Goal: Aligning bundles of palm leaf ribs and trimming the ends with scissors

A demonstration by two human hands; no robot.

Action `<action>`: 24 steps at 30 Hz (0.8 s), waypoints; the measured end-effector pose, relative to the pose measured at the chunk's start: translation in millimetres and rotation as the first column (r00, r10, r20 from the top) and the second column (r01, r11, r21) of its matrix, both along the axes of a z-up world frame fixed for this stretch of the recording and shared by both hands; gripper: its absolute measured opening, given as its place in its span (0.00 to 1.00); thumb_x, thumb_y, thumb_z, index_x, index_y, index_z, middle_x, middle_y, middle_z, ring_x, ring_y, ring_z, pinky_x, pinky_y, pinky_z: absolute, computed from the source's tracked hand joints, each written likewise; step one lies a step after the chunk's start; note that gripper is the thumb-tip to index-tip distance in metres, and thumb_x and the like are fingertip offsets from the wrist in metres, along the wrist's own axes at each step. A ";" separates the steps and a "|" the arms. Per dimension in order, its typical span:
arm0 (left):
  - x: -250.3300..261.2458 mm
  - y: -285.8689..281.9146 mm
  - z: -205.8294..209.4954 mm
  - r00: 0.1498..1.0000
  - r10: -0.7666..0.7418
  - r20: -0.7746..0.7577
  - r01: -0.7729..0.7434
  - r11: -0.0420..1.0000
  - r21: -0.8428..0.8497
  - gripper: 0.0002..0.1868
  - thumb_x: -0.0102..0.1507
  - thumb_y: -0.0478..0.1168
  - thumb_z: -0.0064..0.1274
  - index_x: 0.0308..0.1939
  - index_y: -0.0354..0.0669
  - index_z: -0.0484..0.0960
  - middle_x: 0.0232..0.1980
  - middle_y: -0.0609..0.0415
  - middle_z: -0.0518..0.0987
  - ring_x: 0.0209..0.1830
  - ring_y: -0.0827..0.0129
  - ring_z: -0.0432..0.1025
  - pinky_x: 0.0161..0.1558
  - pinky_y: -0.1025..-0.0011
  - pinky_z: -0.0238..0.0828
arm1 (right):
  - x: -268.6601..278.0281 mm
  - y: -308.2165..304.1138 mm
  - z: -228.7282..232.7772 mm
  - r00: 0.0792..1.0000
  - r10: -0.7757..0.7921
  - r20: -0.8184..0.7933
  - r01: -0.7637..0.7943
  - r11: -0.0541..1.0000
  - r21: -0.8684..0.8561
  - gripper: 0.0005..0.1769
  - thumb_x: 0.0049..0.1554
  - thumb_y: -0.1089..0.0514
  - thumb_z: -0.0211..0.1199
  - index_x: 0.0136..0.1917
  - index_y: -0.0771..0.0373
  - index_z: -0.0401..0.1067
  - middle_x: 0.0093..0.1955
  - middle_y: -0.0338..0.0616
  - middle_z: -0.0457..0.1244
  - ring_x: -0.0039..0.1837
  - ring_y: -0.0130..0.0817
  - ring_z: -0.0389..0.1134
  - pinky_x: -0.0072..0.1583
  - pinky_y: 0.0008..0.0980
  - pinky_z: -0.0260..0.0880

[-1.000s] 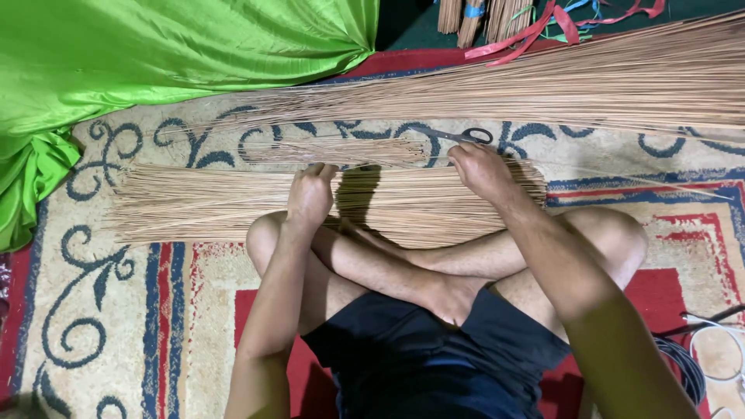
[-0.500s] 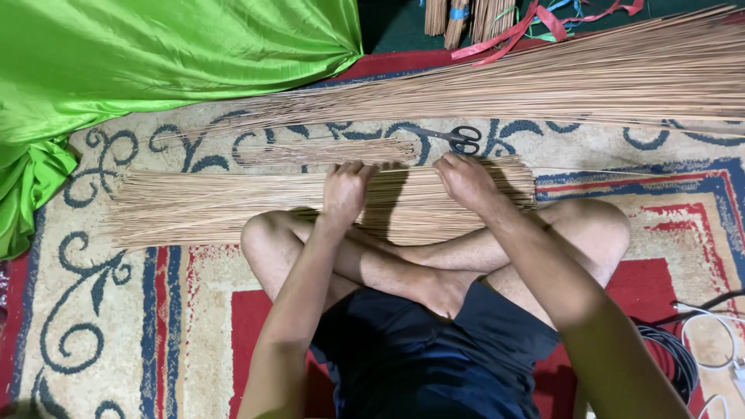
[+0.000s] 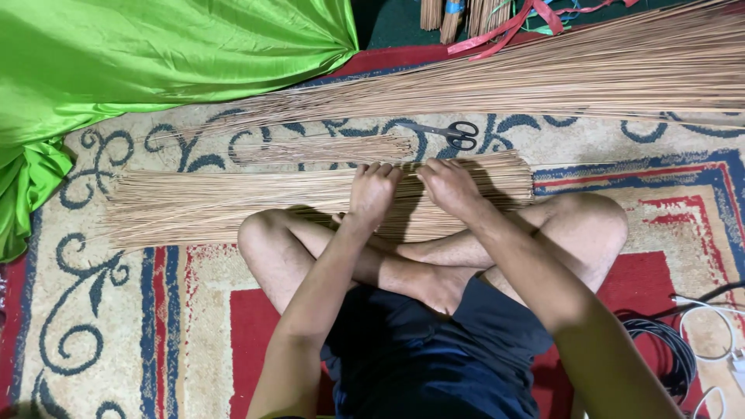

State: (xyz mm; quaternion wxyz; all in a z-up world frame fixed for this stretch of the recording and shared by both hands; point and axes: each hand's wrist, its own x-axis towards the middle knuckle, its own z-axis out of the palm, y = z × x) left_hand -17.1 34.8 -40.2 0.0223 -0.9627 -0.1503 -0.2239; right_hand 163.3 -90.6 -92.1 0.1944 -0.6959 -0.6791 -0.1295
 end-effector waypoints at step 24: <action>14.6 -12.1 -24.8 0.994 -0.012 -0.108 0.004 0.997 -0.071 0.05 0.66 0.43 0.52 0.39 0.55 0.84 0.39 0.58 0.84 0.41 0.65 0.81 0.44 0.67 0.73 | 12.7 -27.8 -1.0 0.993 -0.105 -0.045 0.100 0.990 -0.103 0.06 0.60 0.53 0.60 0.47 0.51 0.77 0.39 0.41 0.64 0.46 0.44 0.71 0.48 0.40 0.71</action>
